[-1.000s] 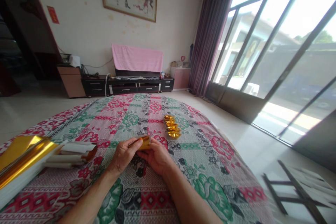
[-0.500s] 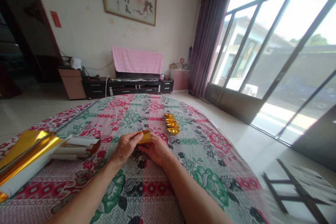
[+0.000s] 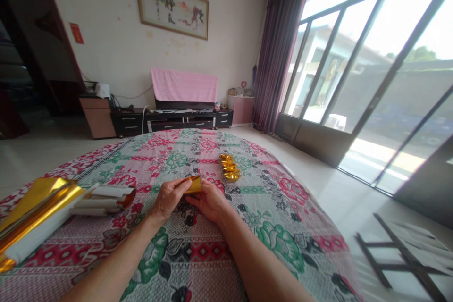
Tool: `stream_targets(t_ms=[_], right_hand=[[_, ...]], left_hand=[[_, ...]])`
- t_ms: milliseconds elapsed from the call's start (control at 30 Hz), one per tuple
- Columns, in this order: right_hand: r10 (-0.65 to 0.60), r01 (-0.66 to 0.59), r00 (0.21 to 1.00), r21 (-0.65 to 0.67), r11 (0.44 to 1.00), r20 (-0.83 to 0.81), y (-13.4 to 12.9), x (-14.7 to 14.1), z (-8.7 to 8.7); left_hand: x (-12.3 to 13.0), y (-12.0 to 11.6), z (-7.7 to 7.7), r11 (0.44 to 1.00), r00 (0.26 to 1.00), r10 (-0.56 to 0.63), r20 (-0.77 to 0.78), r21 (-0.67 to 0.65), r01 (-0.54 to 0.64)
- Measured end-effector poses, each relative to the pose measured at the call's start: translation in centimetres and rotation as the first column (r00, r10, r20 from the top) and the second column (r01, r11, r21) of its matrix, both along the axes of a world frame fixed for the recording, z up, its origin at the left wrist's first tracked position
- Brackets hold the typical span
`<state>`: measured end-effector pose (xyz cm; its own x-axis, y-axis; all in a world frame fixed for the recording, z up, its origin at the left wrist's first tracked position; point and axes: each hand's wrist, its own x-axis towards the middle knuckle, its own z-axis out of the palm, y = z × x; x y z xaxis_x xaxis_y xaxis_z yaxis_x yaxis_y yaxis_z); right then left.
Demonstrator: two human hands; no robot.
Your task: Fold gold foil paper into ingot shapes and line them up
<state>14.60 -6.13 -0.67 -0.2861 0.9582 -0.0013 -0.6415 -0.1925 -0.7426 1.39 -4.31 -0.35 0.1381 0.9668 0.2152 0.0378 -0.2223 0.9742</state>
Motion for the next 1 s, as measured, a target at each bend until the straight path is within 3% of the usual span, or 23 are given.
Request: stream_targets(t_ms=[700,900,1000], right_hand=[[-0.008,0.008,1.0,-0.015,1.0,-0.018,-0.01,-0.09,-0.01],[-0.081,0.08,0.996,-0.022,0.997,-0.049,-0.07,-0.3,0.31],[-0.138,0.137,0.988,-0.023,0.99,-0.066,-0.08,-0.23,0.4]], left_hand=[[0.07,-0.13,0.17,0.999,1.0,0.011,0.006,-0.037,-0.011],[0.18,-0.4,0.35,1.0,1.0,-0.011,-0.003,0.021,0.011],[0.23,-0.3,0.28,0.992,0.995,0.072,-0.074,0.113,-0.063]])
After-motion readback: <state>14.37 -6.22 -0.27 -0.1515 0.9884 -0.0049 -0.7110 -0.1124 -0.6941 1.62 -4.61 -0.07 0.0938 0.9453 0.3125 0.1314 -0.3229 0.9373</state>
